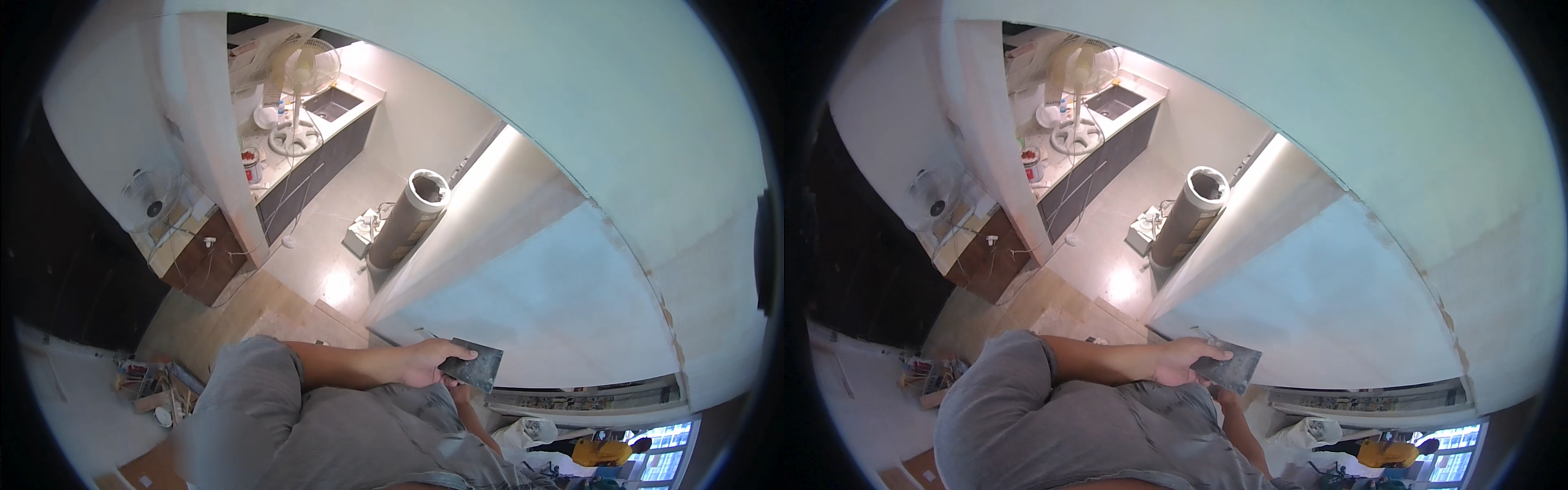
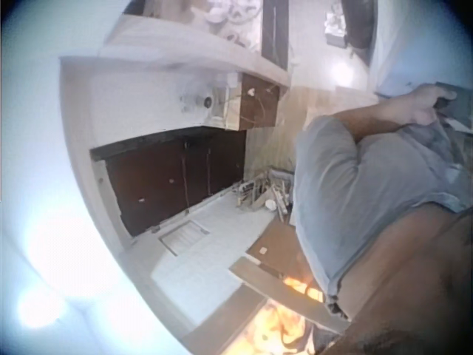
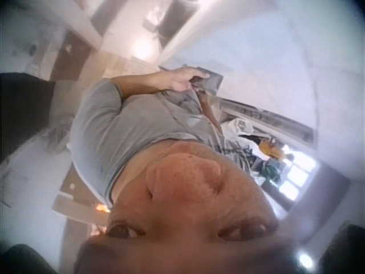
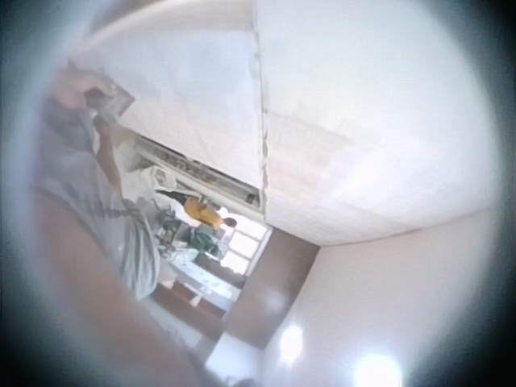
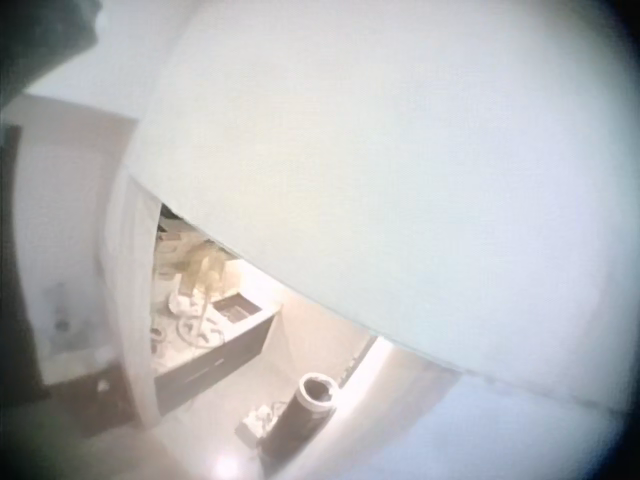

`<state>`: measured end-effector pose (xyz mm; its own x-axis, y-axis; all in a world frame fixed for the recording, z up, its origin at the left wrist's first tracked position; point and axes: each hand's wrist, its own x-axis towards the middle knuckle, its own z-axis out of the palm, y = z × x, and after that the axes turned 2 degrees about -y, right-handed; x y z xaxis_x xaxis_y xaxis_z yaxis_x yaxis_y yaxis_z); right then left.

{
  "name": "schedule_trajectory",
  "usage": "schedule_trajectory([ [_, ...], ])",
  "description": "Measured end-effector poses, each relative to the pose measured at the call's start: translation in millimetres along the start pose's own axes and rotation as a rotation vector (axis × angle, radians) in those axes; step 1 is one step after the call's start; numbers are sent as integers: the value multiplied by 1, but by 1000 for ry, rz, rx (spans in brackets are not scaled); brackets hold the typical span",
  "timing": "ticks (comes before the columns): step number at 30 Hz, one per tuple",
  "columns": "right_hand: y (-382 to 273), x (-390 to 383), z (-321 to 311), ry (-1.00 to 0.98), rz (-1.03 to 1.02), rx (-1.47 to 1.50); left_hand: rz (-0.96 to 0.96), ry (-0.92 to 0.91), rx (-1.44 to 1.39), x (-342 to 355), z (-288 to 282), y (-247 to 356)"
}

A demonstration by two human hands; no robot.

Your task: The person repeatedly scoops white plaster from a container and applies it to a wall using a trowel. They spread the material in smooth strokes and occasionally scrape excess plaster from the tool back into the container.

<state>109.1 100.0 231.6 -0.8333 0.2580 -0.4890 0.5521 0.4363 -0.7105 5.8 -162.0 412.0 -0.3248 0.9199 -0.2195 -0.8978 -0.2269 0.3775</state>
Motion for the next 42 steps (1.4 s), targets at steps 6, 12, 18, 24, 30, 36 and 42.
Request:
schedule_trajectory([
  [6, 7, 5, 8, -19, -185, -29, -30, 48, 17, 2, 6, 8],
  [12, 78, 14, 20, 88, -224, -275, -54, 7, 19, 2, 8, 10],
  [18, 75, -13, 19, 113, 187, -46, -68, 50, 8, -3, 12, 14],
  [24, 105, 1, 23, 72, 446, -79, -69, 148, 15, -13, 21, 27],
  [30, 100, 8, 53, 81, 325, -26, -123, 237, 43, -23, 11, 33],
  [36, 138, 30, 94, 217, 202, -147, -180, 220, 84, -26, 3, 40],
  [42, 115, 3, 91, 35, 367, 4, -212, 168, 93, -26, -4, 44],
])
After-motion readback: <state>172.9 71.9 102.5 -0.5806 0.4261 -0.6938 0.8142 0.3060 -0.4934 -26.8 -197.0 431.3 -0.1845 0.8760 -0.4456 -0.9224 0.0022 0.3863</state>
